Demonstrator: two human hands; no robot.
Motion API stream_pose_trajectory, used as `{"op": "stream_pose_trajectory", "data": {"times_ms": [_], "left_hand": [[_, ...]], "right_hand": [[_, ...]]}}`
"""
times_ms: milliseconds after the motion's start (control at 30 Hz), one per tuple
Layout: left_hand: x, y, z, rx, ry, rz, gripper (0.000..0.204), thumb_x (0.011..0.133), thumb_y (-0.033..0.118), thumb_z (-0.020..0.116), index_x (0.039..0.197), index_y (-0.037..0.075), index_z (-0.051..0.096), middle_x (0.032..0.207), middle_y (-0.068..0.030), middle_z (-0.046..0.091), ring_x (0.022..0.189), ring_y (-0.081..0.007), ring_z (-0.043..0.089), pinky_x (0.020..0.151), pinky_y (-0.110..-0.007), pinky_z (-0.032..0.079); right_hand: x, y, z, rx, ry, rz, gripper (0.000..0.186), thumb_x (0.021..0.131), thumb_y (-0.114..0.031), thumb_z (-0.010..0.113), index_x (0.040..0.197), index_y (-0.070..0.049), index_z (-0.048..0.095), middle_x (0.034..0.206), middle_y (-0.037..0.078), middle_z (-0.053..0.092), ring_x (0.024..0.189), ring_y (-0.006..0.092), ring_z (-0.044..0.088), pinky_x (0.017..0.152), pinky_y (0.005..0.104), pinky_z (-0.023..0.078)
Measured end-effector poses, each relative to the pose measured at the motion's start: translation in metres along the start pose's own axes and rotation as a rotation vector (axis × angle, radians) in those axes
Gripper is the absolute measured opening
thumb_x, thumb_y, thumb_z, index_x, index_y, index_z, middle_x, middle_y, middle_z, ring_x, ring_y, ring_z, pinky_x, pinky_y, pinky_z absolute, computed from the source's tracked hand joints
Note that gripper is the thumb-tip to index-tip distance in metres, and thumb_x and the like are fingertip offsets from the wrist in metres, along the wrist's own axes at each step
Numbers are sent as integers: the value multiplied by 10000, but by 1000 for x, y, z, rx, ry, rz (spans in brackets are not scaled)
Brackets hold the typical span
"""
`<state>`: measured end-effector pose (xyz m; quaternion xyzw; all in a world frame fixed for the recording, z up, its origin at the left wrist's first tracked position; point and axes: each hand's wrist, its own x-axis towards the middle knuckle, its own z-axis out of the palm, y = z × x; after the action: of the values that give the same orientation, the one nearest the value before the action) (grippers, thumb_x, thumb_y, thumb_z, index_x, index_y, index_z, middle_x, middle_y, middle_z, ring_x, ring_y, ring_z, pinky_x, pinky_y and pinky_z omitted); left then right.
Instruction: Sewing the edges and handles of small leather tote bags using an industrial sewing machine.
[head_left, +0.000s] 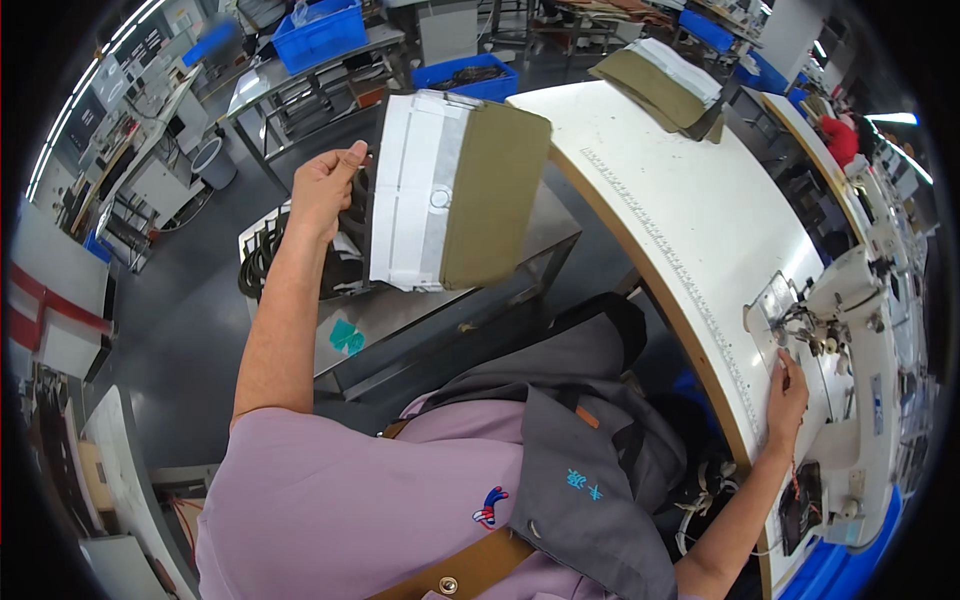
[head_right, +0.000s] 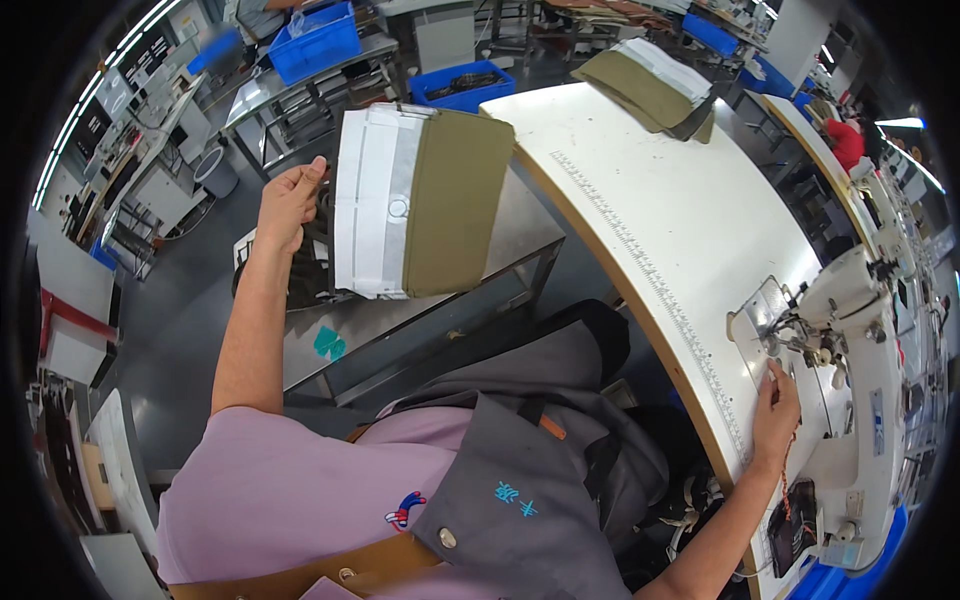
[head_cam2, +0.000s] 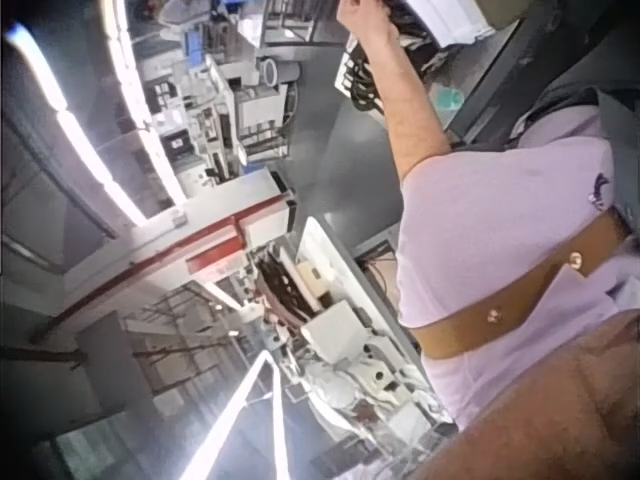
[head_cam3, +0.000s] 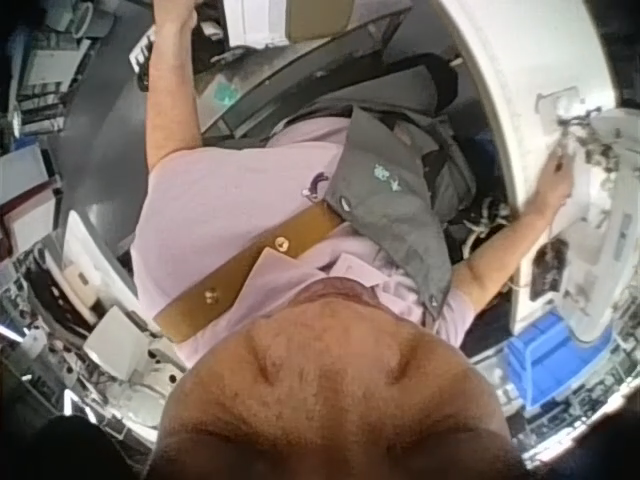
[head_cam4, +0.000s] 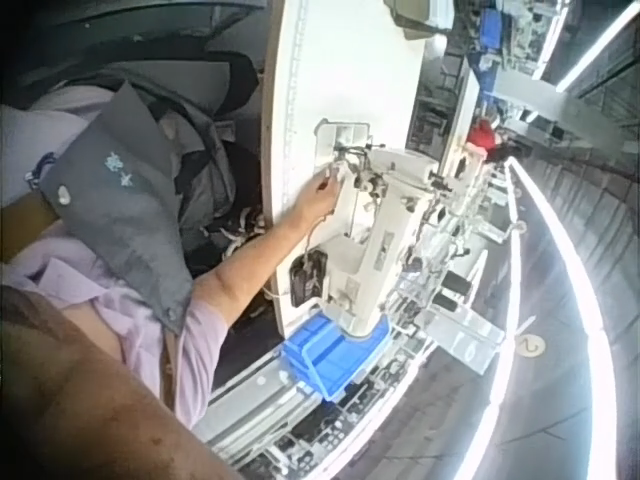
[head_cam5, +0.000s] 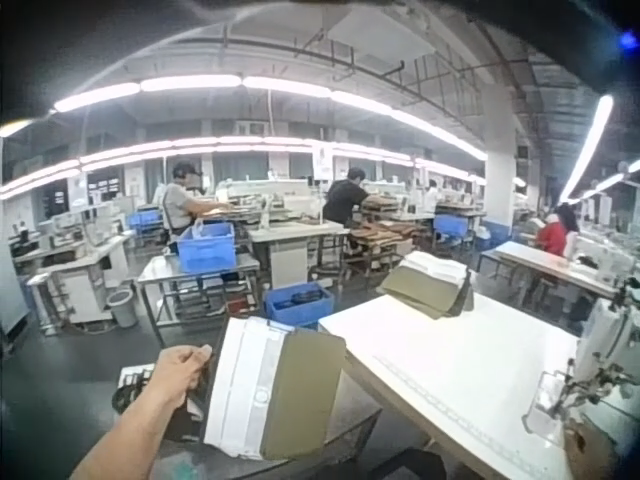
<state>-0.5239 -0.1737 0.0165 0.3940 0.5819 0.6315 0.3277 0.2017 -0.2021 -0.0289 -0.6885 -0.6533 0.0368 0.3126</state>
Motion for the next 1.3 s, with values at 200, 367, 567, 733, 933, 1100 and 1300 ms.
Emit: {"op": "stream_pose_trajectory", "data": {"times_ms": [200,367,567,733,933,1100,1300], "left_hand": [[28,-11,-55,71,149,-23,410,928,418,801,906,17,721,589,116,380,468,-15,272,448,-227,201],[67,-14,-50,3,222,21,395,919,397,817,916,12,729,605,105,396,492,-23,296,471,-231,217],[112,-33,4,336,239,543,319,936,295,806,1030,-7,765,930,-17,751,820,-75,631,773,-227,496],[144,-64,25,298,183,248,317,935,306,808,1009,3,758,815,18,685,724,-47,557,683,-213,451],[178,-90,36,157,147,193,272,957,255,780,1010,-9,743,867,-1,694,808,-70,598,749,-237,472],[210,-86,25,614,-438,570,210,954,185,740,1068,13,703,918,-38,696,864,-112,619,816,-271,495],[208,-150,-46,1331,-731,667,188,859,249,752,983,108,736,951,-105,710,939,-340,656,835,-470,482]], "right_hand": [[2,10,2,10,-25,-6,302,1067,-66,529,1332,-9,662,1022,57,652,857,114,555,801,252,463],[1,6,-1,35,-58,61,303,1072,-67,525,1337,11,649,1022,46,643,879,106,554,835,244,464],[0,-1,-2,41,-40,103,296,1069,-66,532,1327,5,658,978,30,625,864,100,543,823,243,458],[0,4,-4,12,-57,134,290,1070,-78,536,1318,-10,672,995,31,637,865,98,545,815,243,456],[-1,8,-4,21,-49,151,290,1077,-88,529,1317,-11,671,1047,44,662,898,103,563,832,247,464],[1,-12,-1,-67,7,55,291,1062,-110,551,1313,-34,678,1046,56,679,887,108,565,818,263,470],[-9,-23,4,-125,80,119,304,969,-74,625,1257,-75,720,1012,106,701,809,180,587,763,294,483]]}}
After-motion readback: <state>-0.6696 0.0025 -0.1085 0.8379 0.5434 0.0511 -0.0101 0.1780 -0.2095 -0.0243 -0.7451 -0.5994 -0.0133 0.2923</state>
